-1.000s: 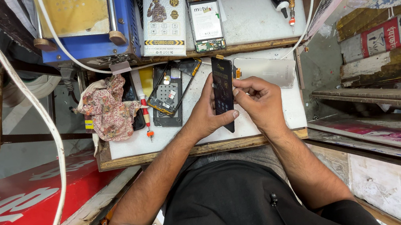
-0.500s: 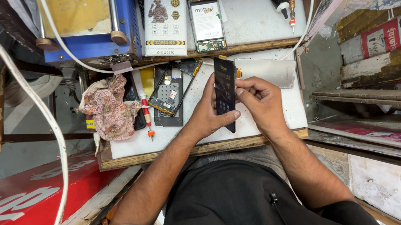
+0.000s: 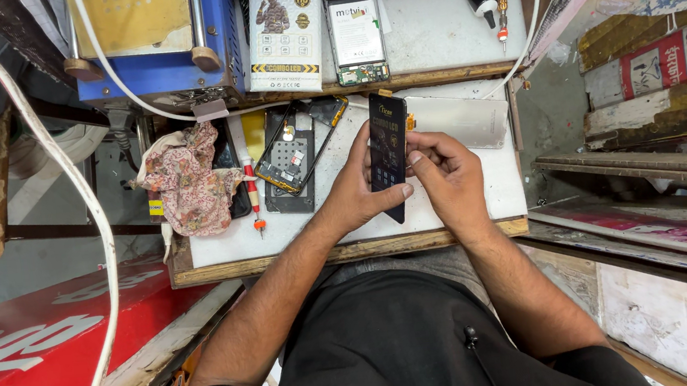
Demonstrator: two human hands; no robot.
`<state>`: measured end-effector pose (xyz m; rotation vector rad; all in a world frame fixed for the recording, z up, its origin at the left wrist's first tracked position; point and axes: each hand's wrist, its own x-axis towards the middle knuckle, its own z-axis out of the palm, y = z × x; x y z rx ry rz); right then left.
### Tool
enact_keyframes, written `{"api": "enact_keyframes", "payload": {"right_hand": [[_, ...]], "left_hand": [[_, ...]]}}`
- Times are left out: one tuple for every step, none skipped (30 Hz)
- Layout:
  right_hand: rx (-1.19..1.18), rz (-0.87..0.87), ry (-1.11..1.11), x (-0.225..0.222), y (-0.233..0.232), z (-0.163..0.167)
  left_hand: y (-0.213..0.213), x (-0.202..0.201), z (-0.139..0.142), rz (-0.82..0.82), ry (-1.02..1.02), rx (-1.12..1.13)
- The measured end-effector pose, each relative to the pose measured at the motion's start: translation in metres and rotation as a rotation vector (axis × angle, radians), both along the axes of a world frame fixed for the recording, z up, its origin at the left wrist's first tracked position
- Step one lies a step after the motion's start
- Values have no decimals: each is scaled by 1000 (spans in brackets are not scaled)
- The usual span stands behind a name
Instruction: The person disassembles a smartphone, removes the screen and internal components, cleans the frame with a cloth, and reassembles the device by reconnecting cables and placing the screen back. The person also handles a second phone and its parts on the workbench.
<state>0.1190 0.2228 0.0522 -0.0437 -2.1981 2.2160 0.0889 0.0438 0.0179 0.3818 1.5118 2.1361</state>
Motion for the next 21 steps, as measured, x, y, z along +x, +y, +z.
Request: {"api": "enact_keyframes", "payload": {"right_hand": [[6, 3, 3, 0, 0, 0], [12, 5, 5, 2, -1, 0], [18, 7, 6, 3, -1, 0], [32, 7, 3, 3, -1, 0], [47, 7, 0, 3, -1, 1], [61, 7, -3, 3, -1, 2], [61, 5, -11, 3, -1, 3], [61, 3, -18, 3, -1, 4], [60, 0, -27, 4, -1, 5], [53, 0, -28, 4, -1, 5], [46, -2, -29, 5, -1, 6], [39, -3, -29, 5, -1, 7], [43, -1, -30, 5, -1, 8], [47, 2, -30, 5, -1, 8], [51, 4, -31, 5, -1, 9], [42, 5, -43, 5, 0, 10], [34, 6, -55, 5, 0, 11], [25, 6, -66, 6, -1, 12], [33, 10, -60, 6, -2, 13], [41, 13, -56, 8, -3, 13], [50, 16, -51, 10, -3, 13]], "left_hand": [[0, 0, 0, 3, 4, -1], [0, 0, -1, 6, 8, -3], [0, 1, -1, 8, 12, -4], [0, 1, -2, 12, 21, -14], [0, 1, -2, 16, 31, -24], [0, 1, -2, 20, 40, -34], [0, 1, -2, 16, 37, -47], [0, 1, -3, 13, 35, -61], [0, 1, -3, 9, 31, -74], [1, 1, -3, 7, 25, -64], [1, 1, -3, 6, 20, -54], [1, 1, -2, 4, 17, -43], [1, 1, -2, 5, 23, -46], [1, 1, -2, 6, 29, -49], [1, 1, -1, 8, 35, -51], [1, 1, 0, 8, 36, -43], [1, 1, 1, 9, 36, -36], [0, 1, 2, 9, 37, -29], [1, 1, 4, 11, 33, -72], [1, 2, 7, 12, 26, -115], [2, 3, 10, 14, 20, -157]]}}
